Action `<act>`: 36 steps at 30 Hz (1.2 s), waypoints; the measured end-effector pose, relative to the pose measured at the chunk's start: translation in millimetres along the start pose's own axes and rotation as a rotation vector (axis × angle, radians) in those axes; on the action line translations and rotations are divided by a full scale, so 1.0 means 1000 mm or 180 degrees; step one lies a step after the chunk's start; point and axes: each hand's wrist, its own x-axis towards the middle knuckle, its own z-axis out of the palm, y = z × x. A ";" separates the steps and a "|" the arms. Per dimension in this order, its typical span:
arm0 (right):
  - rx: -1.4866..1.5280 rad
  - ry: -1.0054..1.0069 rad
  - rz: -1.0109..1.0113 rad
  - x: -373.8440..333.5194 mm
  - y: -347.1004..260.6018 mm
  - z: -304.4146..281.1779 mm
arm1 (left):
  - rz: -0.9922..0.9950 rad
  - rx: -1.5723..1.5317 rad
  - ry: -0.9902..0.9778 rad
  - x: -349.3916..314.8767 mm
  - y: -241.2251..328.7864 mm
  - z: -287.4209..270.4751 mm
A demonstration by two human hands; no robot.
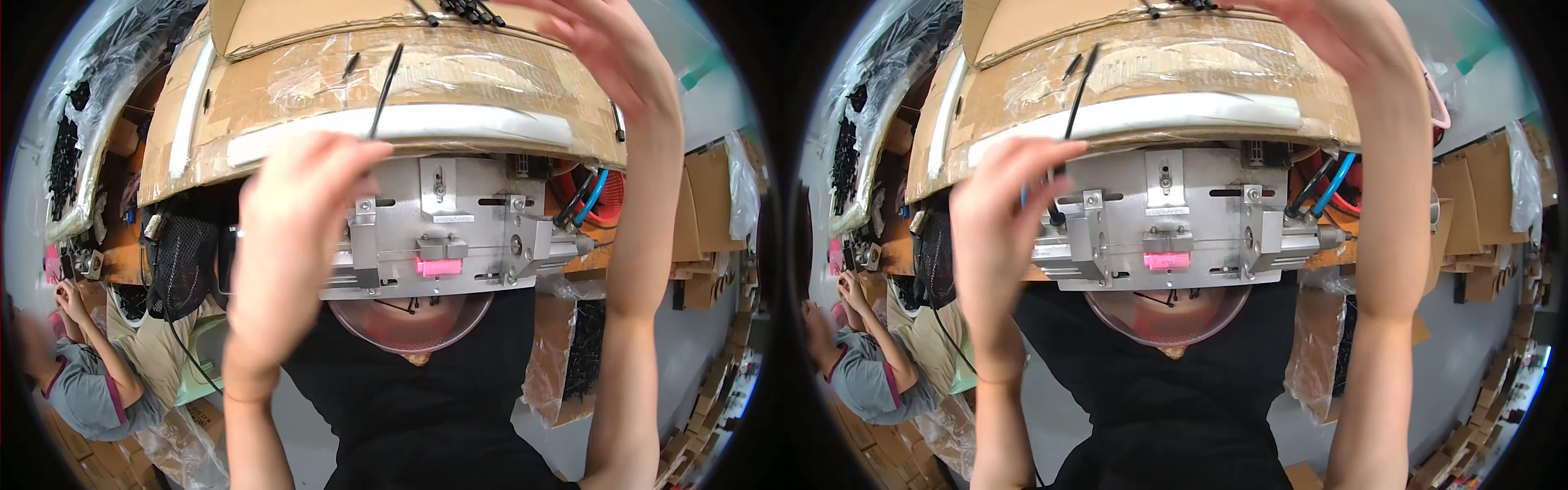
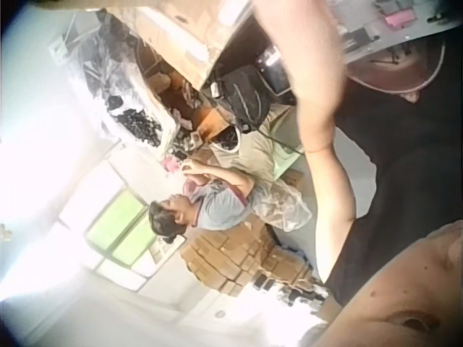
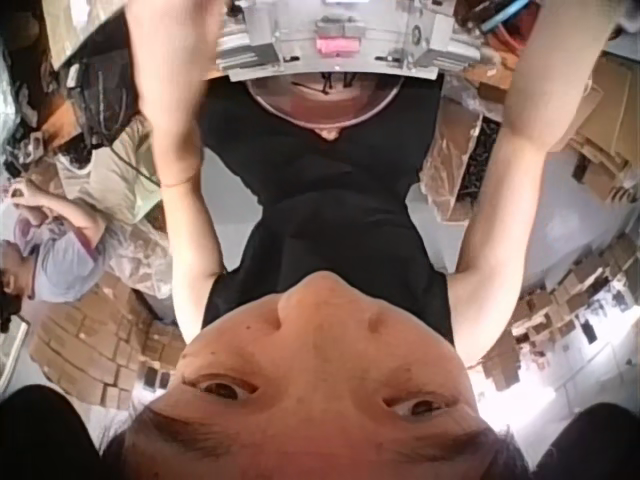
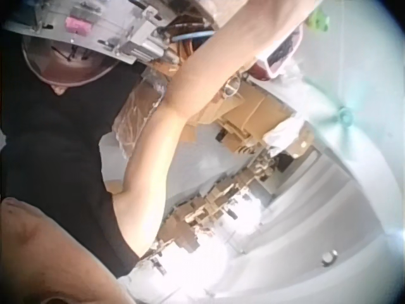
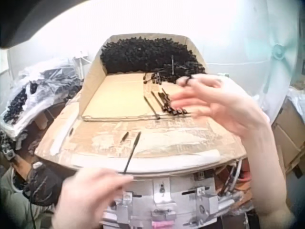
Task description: The person repeatedly picks up black cable ties from a cardboard box and places them into a mechanical fixture on a workbench. They manipulate the ties within the machine and then discard the processed items into a clear bowl below. The task is performed continuously throughout the clip.
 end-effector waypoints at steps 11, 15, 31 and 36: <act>0.1283 0.0284 -0.0615 -0.129 0.024 -0.038 | -0.0026 0.0831 -0.0603 -0.115 0.066 0.092; 0.0222 0.0982 -0.0976 -0.161 0.020 -0.009 | -0.0233 0.0519 -0.0855 -0.109 0.071 0.090; -0.2137 0.0374 -0.0779 -0.231 0.119 0.119 | -0.0313 0.0600 -0.0739 0.068 -0.054 -0.011; -0.2316 0.0210 -0.0540 -0.228 0.116 0.115 | 0.0105 0.0491 -0.0052 0.048 -0.037 -0.003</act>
